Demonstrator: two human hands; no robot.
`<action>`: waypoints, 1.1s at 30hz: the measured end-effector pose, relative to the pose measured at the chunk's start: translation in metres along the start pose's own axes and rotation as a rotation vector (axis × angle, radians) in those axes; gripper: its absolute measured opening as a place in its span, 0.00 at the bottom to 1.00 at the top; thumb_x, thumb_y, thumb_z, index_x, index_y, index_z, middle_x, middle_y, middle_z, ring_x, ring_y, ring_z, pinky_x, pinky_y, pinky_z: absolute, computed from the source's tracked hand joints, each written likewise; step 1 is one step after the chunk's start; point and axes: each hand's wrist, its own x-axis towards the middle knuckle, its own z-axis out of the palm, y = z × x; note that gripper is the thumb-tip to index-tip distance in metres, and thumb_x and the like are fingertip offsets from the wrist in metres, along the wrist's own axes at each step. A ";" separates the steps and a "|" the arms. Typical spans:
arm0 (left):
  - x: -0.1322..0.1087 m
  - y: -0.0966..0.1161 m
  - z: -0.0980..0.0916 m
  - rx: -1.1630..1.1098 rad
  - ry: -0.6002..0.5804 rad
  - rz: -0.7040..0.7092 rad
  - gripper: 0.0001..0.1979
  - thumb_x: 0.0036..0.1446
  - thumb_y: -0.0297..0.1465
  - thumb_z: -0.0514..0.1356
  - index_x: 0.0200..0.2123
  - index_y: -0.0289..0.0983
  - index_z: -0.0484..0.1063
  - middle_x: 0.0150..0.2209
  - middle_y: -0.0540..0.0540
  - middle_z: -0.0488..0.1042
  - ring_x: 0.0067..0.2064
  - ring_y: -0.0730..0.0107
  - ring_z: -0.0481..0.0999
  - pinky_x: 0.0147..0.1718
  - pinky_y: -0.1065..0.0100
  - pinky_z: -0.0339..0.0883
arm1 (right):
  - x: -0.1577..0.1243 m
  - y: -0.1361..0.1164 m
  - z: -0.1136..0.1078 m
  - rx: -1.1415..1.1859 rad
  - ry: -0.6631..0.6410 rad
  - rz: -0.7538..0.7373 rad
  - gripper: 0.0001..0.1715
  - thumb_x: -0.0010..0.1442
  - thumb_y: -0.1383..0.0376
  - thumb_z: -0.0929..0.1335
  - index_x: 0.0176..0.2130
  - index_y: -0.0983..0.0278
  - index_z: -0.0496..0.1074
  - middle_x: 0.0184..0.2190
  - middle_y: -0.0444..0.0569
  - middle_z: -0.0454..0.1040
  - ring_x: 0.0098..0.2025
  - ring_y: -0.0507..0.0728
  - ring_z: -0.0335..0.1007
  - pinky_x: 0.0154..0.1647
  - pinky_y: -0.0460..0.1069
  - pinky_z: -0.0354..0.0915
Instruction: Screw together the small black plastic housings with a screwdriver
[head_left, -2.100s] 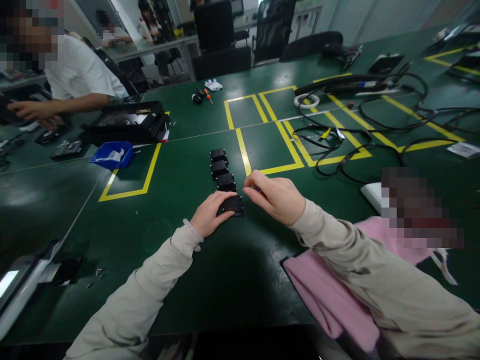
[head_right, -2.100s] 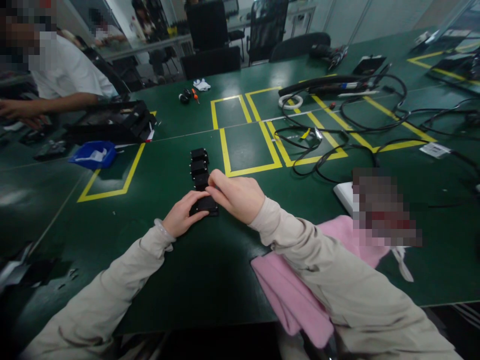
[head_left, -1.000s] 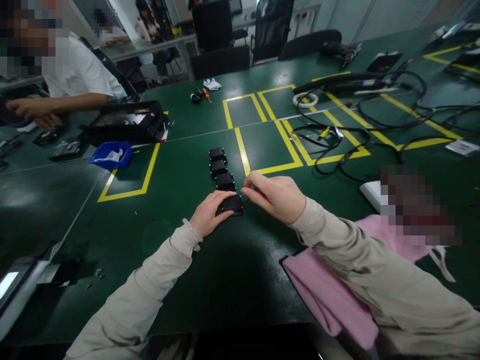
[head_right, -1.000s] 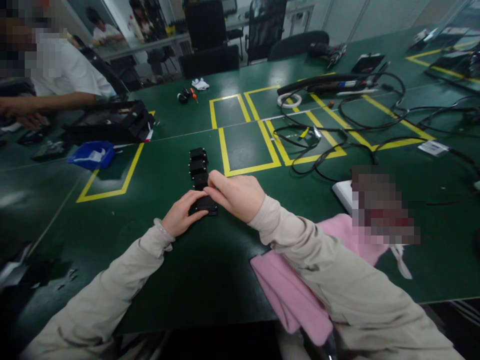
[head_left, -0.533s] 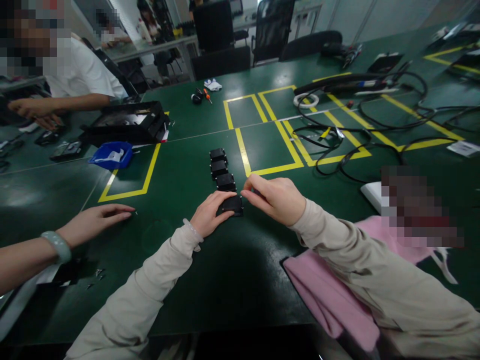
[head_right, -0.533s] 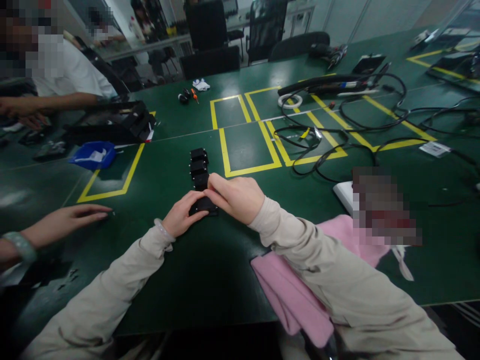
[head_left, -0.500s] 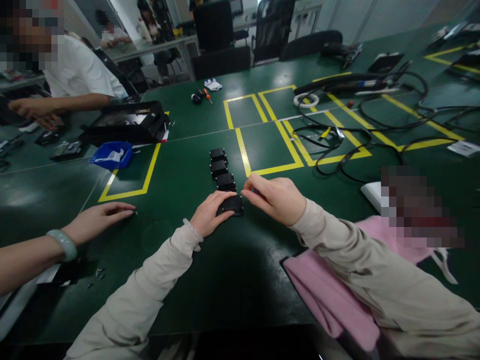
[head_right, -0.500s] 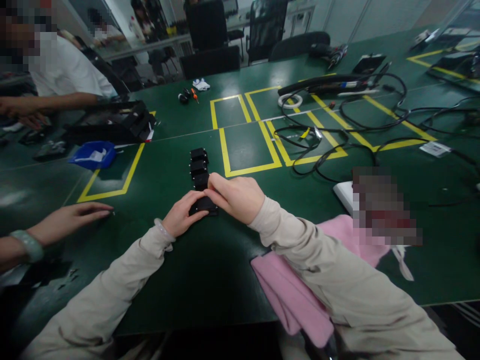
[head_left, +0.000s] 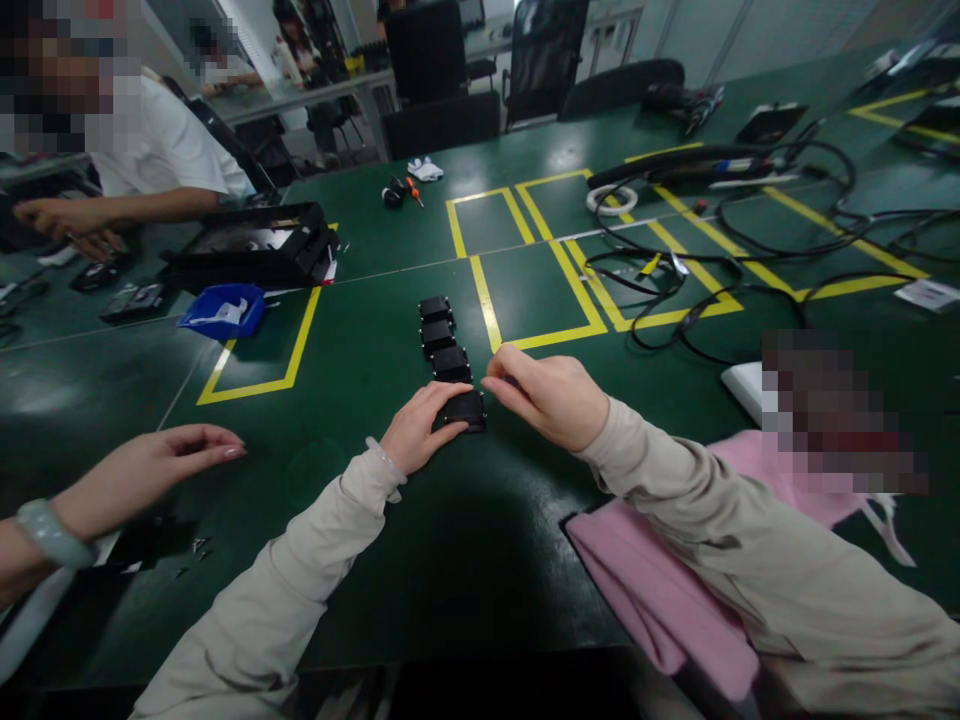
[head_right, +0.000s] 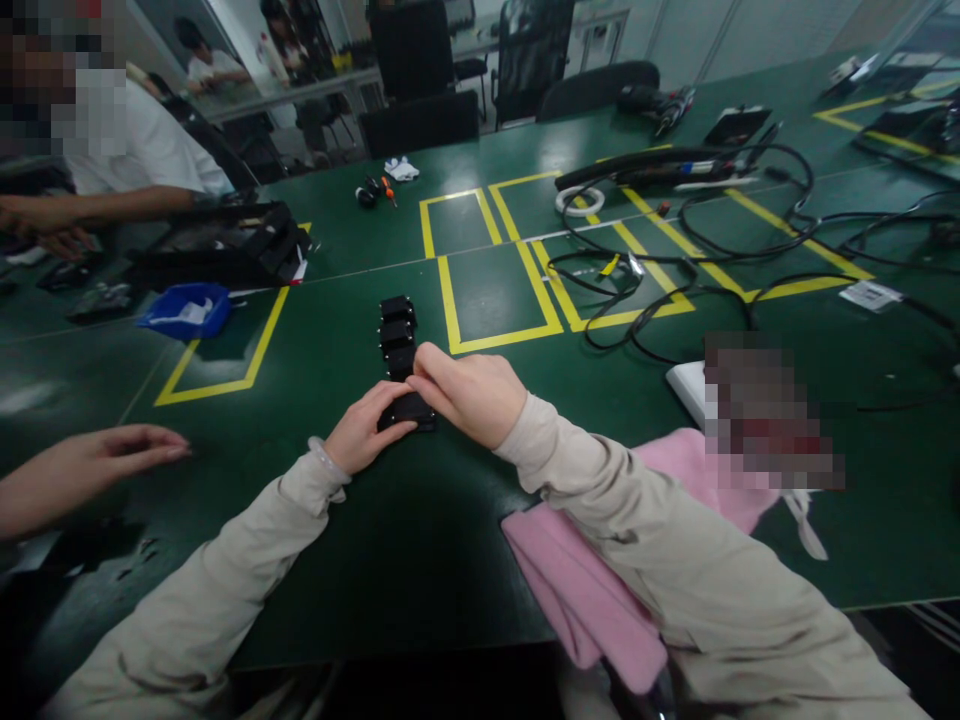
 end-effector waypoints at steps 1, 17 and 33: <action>0.000 0.000 0.000 -0.002 -0.001 0.000 0.20 0.62 0.34 0.59 0.56 0.38 0.64 0.53 0.40 0.70 0.54 0.57 0.70 0.53 0.57 0.65 | 0.000 0.000 0.000 0.008 0.002 -0.004 0.16 0.67 0.58 0.56 0.43 0.64 0.67 0.27 0.47 0.73 0.25 0.53 0.67 0.27 0.45 0.49; 0.000 -0.001 0.000 -0.011 -0.005 -0.002 0.21 0.62 0.35 0.59 0.57 0.38 0.64 0.54 0.40 0.70 0.55 0.57 0.69 0.55 0.56 0.63 | 0.001 0.000 -0.003 0.062 -0.021 0.017 0.13 0.66 0.61 0.58 0.45 0.64 0.66 0.27 0.46 0.74 0.27 0.54 0.68 0.29 0.45 0.52; -0.001 -0.001 -0.001 -0.022 -0.007 -0.009 0.21 0.62 0.36 0.58 0.57 0.38 0.64 0.53 0.40 0.70 0.55 0.57 0.69 0.55 0.54 0.63 | 0.001 0.002 -0.003 0.025 -0.028 0.009 0.14 0.67 0.57 0.57 0.40 0.63 0.65 0.26 0.46 0.72 0.25 0.54 0.66 0.28 0.46 0.50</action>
